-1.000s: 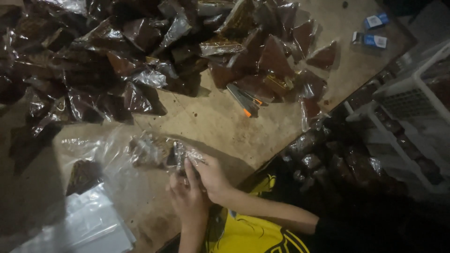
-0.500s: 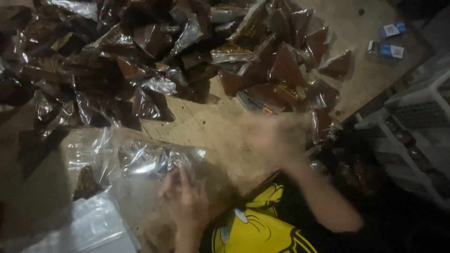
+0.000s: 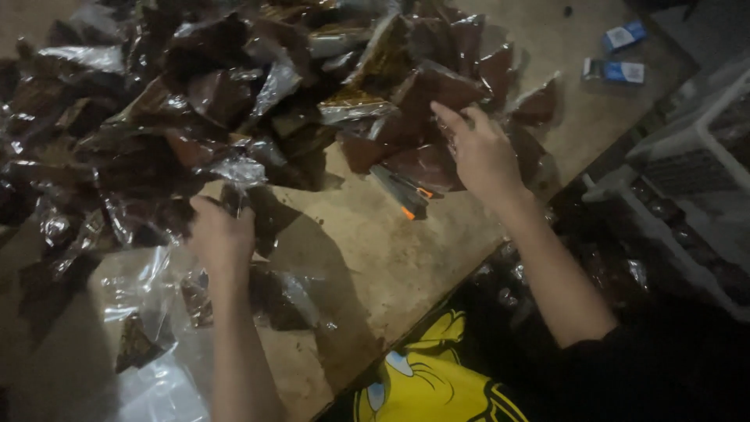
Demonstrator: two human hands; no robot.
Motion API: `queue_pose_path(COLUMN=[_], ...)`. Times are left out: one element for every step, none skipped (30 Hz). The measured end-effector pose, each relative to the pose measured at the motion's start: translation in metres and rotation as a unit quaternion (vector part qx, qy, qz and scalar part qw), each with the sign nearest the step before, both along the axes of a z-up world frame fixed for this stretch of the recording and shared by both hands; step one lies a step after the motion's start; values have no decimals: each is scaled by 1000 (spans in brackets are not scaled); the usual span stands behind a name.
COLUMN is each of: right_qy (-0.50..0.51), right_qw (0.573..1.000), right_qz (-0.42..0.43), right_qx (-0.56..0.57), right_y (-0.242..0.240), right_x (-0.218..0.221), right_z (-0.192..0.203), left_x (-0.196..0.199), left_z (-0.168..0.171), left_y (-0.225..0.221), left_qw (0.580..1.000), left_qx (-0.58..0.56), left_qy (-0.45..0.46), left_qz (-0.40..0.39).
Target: Packing individually wrapped bread pieces into larger plastic bags and sealing them.
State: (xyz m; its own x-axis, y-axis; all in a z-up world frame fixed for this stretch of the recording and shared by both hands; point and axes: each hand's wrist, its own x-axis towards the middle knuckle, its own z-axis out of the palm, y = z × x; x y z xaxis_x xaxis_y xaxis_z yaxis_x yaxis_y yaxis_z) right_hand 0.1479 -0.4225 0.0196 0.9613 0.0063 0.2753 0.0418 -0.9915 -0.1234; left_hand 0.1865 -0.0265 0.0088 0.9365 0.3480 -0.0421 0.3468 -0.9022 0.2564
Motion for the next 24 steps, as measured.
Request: queue_pose_path(right_qy=[-5, -10, -10, -48, -82, -78, -92, -108, -106, -100, -92, -91, -80, -67, -69, -42, -15, -17, 6, 30, 29, -12, -53, -49], right_qw=[989, 957, 958, 861, 713, 713, 643, 567, 567, 670, 758, 758, 861, 925, 926, 930, 935, 934, 931, 927, 927, 930, 932, 932], right_qz=[-16, -25, -24, -46, -65, -67, -63, -56, -56, 5, 66, 67, 155, 237, 237, 228, 218, 219, 253, 285, 285, 276, 267, 264], right_qx=[145, 287, 287, 504, 693, 693, 758, 815, 815, 736, 642, 643, 478, 289, 287, 284, 281, 282, 263, 242, 243, 242, 240, 243], right_y=[-4, -6, 8, 22, 35, 46, 57, 67, 78, 90, 103, 110, 118, 123, 118, 115, 112, 107, 101, 95, 97, 99, 101, 104], right_x=[-5, -7, -19, -32, -45, -54, -63, -70, -78, -89, -99, -106, -113, -118, -115, -112, -109, -108, -107, -106, -108, -112, -116, -121], right_z=[5, 10, 26, 43, 59, 48, 36, 25, 18, 10, 3, -6, -14, -21, -45, -69, -94, -91, -88, -86, -76, -66, -57, -40], left_x=[-8, -17, -35, -52, -68, -78, -88, -95, -102, -111, -121, -128, -134, -140, -147, -156, -164, -175, -186, -196, -196, -197, -198, -198], left_z=[10, 19, 39, 59, 79, 73, 66, 60, 67, 74, 81, 79, 78, 78, 83, 88, 93, 79, 65, 50, 38, 26, 14, 2], left_y=[-9, -15, -33, -52, -70, -75, -80, -86, -97, -106, -116, -119, -122, -128, -125, -120, -115, -108, -100, -93, -87, -82, -76, -68], left_qw=[996, 985, 985, 958, 914, 915, 889, 857, 857, 851, 840, 841, 846, 847, 846, 784, 706, 708, 825, 904, 904, 958, 953, 954], left_qx=[-83, -166, -166, -275, -379, -378, -437, -496, -496, -515, -532, -532, -512, -491, -492, -604, -703, -702, -552, -376, -375, -140, 103, 104], left_qy=[-13, -27, -28, -86, -143, -140, -127, -116, -116, -51, 15, 15, 55, 92, 90, 71, 50, 48, -36, -118, -118, -178, -226, -221], left_qz=[13, 32, 33, 9, -15, -12, -47, -84, -82, -91, -100, -99, -139, -181, -182, -123, -61, -62, -118, -167, -168, -175, -173, -176])
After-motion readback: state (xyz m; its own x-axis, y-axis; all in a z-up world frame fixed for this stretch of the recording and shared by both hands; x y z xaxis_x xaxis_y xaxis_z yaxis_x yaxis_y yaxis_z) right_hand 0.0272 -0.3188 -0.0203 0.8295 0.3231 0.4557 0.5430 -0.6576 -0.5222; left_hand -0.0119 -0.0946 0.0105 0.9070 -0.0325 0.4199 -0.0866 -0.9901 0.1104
